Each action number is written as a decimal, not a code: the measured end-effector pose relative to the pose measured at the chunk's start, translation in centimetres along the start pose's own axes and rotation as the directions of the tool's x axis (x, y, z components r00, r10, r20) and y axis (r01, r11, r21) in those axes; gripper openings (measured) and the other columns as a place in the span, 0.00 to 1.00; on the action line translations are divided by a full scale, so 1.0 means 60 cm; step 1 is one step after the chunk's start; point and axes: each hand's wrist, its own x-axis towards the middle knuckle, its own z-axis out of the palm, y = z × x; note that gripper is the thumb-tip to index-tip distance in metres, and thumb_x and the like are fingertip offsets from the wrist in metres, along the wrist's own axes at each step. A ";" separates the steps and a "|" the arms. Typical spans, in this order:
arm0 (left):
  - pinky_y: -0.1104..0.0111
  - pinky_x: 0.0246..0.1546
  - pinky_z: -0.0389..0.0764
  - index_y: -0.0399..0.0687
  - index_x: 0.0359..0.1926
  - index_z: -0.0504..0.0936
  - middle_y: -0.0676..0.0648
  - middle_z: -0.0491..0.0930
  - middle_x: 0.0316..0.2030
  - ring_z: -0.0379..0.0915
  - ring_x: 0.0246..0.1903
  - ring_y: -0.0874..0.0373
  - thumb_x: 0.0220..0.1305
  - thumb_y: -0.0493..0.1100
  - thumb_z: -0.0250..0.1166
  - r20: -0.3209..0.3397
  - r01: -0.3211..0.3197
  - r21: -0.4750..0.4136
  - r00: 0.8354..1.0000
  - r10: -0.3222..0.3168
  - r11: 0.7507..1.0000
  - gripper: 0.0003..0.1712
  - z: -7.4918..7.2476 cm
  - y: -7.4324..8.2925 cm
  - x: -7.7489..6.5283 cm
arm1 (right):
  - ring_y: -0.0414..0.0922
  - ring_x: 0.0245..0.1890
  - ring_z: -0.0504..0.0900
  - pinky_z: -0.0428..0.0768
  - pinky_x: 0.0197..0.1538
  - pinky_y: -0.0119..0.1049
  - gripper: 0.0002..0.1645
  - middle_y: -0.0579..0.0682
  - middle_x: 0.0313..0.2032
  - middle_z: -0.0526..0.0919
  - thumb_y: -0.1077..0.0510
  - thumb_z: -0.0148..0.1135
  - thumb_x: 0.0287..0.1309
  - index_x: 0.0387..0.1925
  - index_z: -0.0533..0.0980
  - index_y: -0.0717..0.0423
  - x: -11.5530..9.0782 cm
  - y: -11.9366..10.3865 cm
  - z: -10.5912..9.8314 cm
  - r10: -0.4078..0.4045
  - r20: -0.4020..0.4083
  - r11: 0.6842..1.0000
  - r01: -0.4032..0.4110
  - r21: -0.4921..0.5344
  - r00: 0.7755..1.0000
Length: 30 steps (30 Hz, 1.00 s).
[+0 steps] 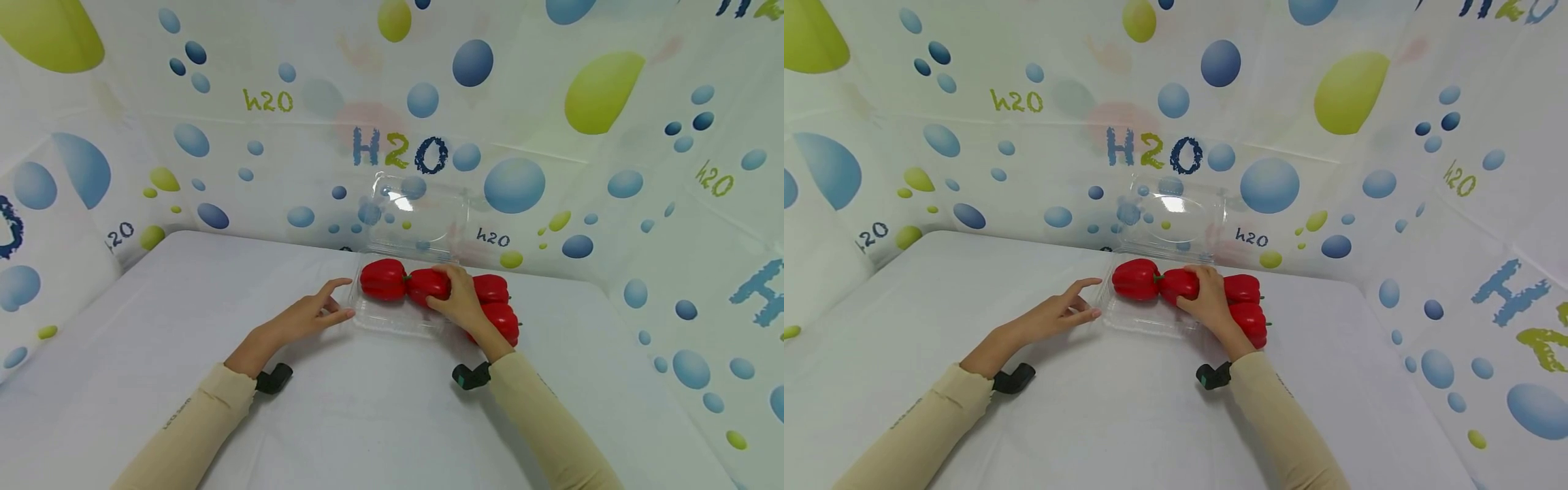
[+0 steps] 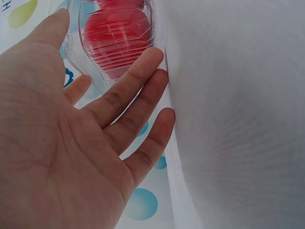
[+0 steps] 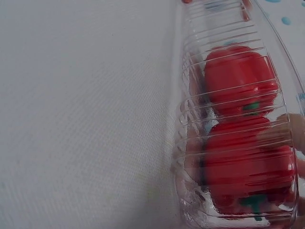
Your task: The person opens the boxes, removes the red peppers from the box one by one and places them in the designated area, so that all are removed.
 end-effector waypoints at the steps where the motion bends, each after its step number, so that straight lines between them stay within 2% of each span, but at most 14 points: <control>1: 0.54 0.50 0.78 0.57 0.73 0.49 0.43 0.78 0.48 0.76 0.47 0.50 0.69 0.57 0.59 0.001 0.000 0.000 1.000 0.000 1.000 0.40 0.000 0.000 0.000 | 0.56 0.66 0.59 0.73 0.59 0.57 0.44 0.57 0.65 0.64 0.63 0.71 0.48 0.66 0.63 0.53 0.000 0.000 0.000 0.005 0.000 1.000 -0.005 0.001 1.000; 15: 0.54 0.50 0.78 0.59 0.73 0.49 0.44 0.78 0.49 0.75 0.48 0.50 0.68 0.59 0.58 0.004 0.015 -0.010 1.000 -0.015 1.000 0.41 0.001 0.002 -0.002 | 0.57 0.65 0.58 0.75 0.57 0.57 0.42 0.58 0.65 0.63 0.60 0.73 0.48 0.65 0.66 0.50 -0.001 0.000 0.000 0.061 -0.017 0.998 -0.061 0.002 0.998; 30: 0.53 0.50 0.78 0.58 0.73 0.49 0.44 0.78 0.49 0.75 0.48 0.50 0.68 0.61 0.58 0.006 0.016 -0.012 1.000 -0.016 1.000 0.42 -0.001 0.006 -0.006 | 0.56 0.65 0.59 0.76 0.56 0.56 0.42 0.58 0.64 0.64 0.61 0.72 0.49 0.66 0.65 0.53 -0.006 -0.001 -0.005 0.043 -0.016 0.998 -0.042 0.040 0.999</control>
